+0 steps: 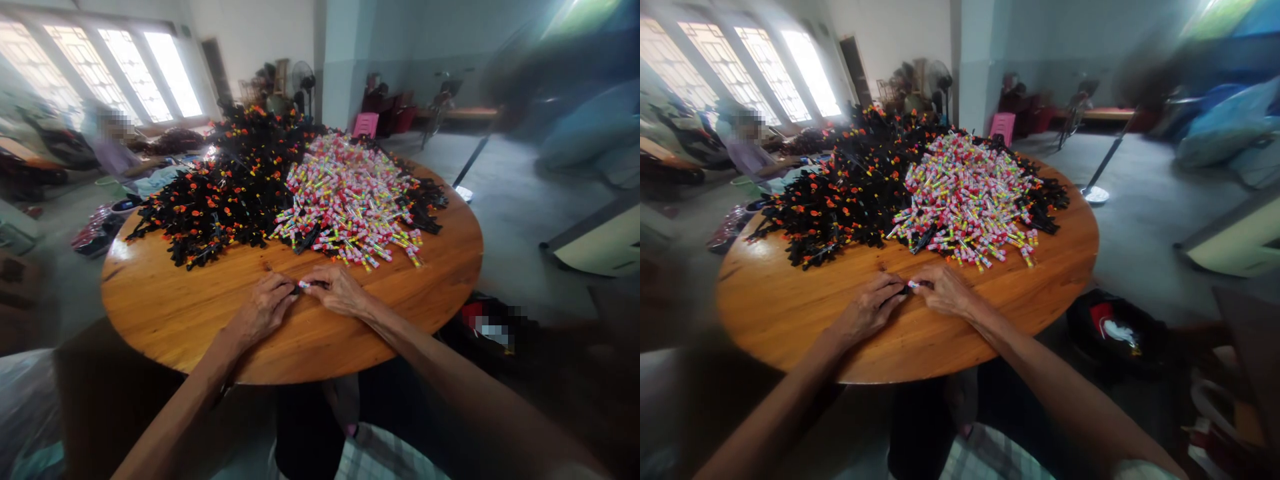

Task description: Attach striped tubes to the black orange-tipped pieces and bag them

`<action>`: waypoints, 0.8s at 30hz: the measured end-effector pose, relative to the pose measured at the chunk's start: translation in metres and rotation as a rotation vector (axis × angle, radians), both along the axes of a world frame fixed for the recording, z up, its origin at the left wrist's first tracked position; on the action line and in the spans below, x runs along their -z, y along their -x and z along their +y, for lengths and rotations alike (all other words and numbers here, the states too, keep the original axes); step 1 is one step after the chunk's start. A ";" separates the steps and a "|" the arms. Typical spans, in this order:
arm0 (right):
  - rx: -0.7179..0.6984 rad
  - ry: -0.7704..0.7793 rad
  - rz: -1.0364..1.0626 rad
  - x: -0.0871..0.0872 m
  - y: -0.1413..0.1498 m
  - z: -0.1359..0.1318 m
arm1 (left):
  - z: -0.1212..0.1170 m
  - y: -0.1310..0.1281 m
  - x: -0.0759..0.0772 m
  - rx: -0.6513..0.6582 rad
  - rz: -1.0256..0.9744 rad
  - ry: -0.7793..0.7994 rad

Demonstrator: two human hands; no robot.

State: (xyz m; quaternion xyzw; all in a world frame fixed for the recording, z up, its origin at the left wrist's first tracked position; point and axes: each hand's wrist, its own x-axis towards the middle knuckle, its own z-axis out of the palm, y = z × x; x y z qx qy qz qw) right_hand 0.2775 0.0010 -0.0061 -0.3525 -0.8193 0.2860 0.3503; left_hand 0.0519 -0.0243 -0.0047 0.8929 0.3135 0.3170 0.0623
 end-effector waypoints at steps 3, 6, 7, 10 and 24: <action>-0.043 -0.008 -0.008 -0.001 -0.002 0.000 | 0.000 0.000 -0.001 0.023 -0.006 0.015; -0.062 0.024 -0.021 0.000 -0.004 0.000 | -0.001 0.000 -0.001 0.029 -0.008 0.015; -0.074 0.032 -0.028 0.001 -0.004 0.000 | -0.001 0.000 -0.002 0.033 -0.010 0.017; -0.109 0.022 -0.042 0.001 -0.004 -0.003 | -0.002 0.001 -0.002 0.036 -0.006 0.029; 0.045 -0.177 -0.330 -0.022 0.010 0.006 | -0.047 0.054 -0.015 -0.391 -0.020 -0.073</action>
